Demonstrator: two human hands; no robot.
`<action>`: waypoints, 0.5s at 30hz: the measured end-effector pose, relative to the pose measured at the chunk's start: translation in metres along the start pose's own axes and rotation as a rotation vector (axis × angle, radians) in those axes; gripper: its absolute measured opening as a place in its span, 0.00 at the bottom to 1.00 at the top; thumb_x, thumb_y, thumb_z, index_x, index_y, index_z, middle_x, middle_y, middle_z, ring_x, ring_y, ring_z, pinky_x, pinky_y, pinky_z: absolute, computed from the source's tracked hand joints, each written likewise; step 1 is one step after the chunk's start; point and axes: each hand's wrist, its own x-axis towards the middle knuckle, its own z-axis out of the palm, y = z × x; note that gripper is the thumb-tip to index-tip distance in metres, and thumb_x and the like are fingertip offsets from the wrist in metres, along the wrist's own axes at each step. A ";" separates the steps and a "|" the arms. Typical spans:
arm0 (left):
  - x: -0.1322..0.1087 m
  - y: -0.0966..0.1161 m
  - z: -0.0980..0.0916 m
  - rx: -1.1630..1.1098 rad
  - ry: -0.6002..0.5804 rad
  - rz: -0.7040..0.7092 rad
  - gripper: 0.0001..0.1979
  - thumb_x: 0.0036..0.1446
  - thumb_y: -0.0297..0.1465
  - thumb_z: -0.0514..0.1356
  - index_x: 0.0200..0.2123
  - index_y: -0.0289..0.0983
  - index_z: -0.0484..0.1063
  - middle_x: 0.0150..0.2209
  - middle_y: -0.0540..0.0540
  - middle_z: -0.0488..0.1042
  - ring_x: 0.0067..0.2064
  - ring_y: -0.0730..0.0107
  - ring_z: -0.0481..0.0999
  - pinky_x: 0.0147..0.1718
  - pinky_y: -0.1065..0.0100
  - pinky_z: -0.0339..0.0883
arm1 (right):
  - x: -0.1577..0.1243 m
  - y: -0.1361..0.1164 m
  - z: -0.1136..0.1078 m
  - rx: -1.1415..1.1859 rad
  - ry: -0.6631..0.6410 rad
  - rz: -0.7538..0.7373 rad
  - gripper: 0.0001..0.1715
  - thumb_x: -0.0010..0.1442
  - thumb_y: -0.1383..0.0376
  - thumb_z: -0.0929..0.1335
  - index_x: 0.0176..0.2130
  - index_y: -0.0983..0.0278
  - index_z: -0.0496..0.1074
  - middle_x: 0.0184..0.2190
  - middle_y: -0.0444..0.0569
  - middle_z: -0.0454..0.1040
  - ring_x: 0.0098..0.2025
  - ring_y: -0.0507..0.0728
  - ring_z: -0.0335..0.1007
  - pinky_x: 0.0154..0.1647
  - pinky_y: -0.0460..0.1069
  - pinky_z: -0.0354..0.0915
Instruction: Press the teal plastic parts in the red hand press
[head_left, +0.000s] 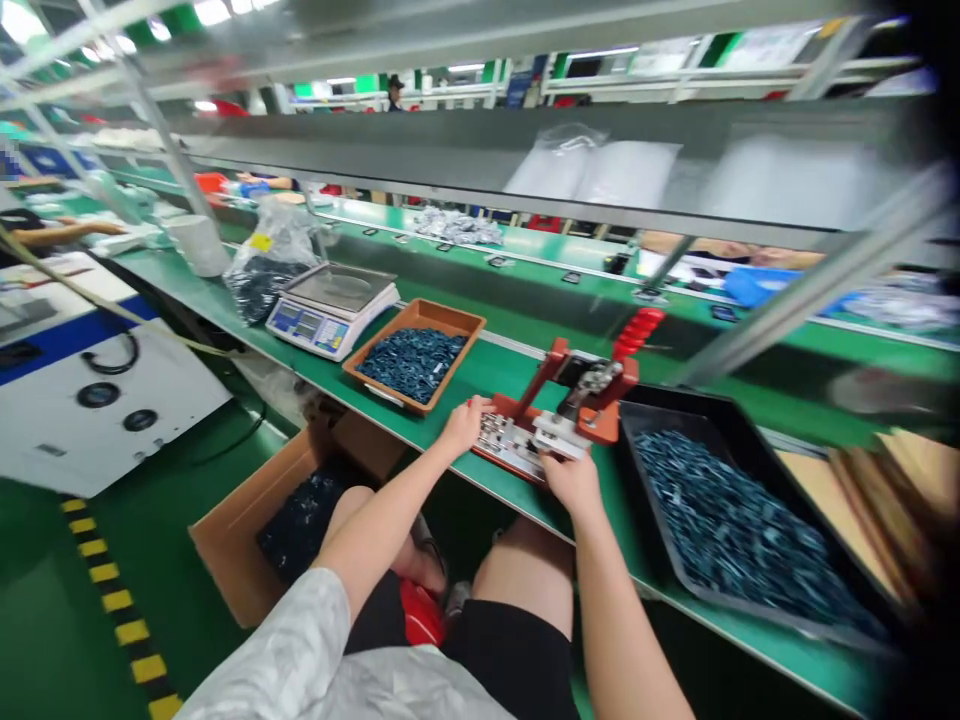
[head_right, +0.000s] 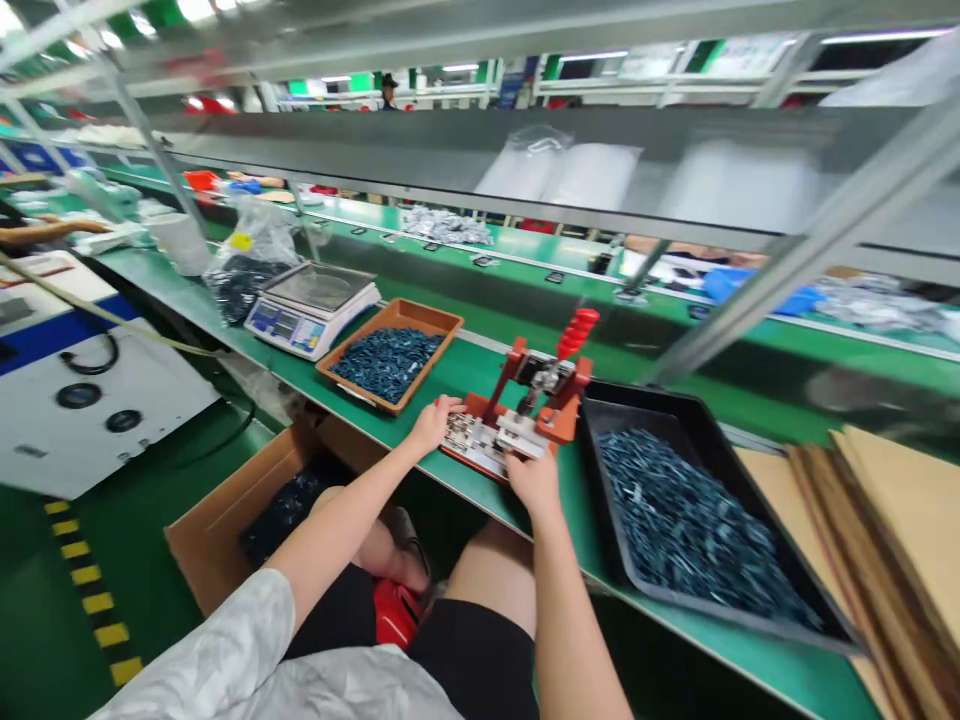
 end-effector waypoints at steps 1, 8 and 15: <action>0.002 -0.001 0.001 -0.034 0.003 -0.018 0.36 0.74 0.41 0.32 0.52 0.31 0.77 0.50 0.33 0.81 0.56 0.56 0.79 0.61 0.56 0.69 | 0.000 -0.004 0.000 -0.002 0.006 0.003 0.21 0.52 0.56 0.67 0.42 0.63 0.79 0.49 0.58 0.80 0.55 0.69 0.75 0.62 0.64 0.67; -0.001 -0.009 0.000 -0.169 0.071 -0.034 0.23 0.73 0.38 0.47 0.62 0.32 0.66 0.61 0.31 0.73 0.63 0.56 0.73 0.66 0.53 0.63 | 0.007 -0.015 -0.010 0.023 -0.029 0.157 0.20 0.53 0.60 0.63 0.42 0.63 0.77 0.50 0.57 0.80 0.56 0.67 0.73 0.63 0.60 0.65; -0.042 0.009 -0.003 0.085 0.256 -0.021 0.26 0.68 0.37 0.55 0.65 0.36 0.62 0.65 0.31 0.67 0.69 0.54 0.66 0.72 0.54 0.57 | -0.015 -0.022 -0.032 -0.315 -0.060 0.157 0.19 0.61 0.54 0.60 0.34 0.61 0.74 0.39 0.64 0.77 0.51 0.77 0.73 0.53 0.70 0.68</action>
